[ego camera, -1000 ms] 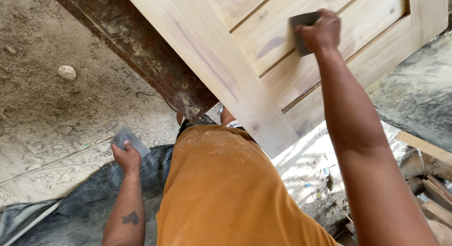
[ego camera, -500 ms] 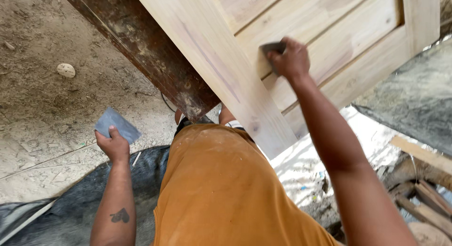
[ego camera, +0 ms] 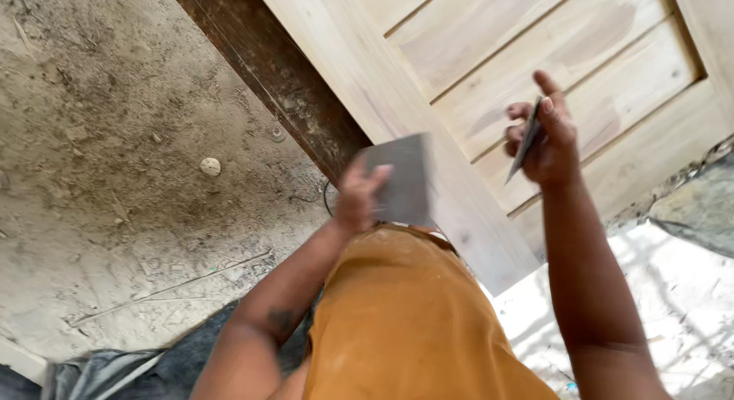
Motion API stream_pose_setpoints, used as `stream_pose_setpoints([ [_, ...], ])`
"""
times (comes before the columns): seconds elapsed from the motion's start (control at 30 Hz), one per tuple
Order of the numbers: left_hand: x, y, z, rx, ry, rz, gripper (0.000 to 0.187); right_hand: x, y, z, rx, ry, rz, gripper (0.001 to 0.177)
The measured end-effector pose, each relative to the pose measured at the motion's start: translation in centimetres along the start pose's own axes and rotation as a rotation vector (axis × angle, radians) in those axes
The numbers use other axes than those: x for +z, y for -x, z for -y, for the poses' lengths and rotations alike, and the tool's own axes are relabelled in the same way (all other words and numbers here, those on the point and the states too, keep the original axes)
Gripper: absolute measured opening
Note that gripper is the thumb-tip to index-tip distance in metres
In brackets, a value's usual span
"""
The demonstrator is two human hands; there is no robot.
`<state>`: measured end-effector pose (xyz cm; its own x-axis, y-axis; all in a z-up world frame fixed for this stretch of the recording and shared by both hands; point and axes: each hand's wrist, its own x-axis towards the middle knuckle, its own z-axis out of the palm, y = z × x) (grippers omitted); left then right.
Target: The person applies a filler substance to the gaps between wooden planks on a door using a metal putty knife, then smooths the surface with a sanding block. The person works on multiple sections of the door, repeatedly applying filler and sanding.
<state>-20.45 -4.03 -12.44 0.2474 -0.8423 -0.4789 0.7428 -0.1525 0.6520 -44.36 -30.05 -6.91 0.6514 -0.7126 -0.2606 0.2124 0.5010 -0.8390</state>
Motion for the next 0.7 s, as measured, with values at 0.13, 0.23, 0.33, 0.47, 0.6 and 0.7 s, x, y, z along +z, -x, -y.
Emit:
stream_pose_setpoints([
  [0.13,12.2,-0.9,1.2,0.105,-0.007,0.354,0.047,5.1,3.6,0.5,-0.064,-0.149,0.035,0.090],
  [0.23,16.2,-0.1,1.9,-0.028,0.279,0.324,0.041,4.4,9.2,1.0,-0.109,0.245,-0.136,0.101],
  [0.33,19.1,0.3,0.5,-0.113,0.354,0.408,0.033,2.5,14.6,-0.4,-0.107,0.246,-0.237,0.099],
  [0.47,21.5,1.5,-1.2,0.009,0.277,0.585,0.028,0.9,21.0,-3.0,-0.285,0.202,-0.589,0.047],
  [0.6,25.2,2.7,2.0,0.483,-0.218,0.594,0.024,1.3,27.7,1.9,-0.690,-0.052,-0.773,0.031],
  [0.7,27.8,4.3,6.7,0.632,-0.317,0.624,0.028,2.2,32.6,1.9,-0.770,0.042,-0.759,0.035],
])
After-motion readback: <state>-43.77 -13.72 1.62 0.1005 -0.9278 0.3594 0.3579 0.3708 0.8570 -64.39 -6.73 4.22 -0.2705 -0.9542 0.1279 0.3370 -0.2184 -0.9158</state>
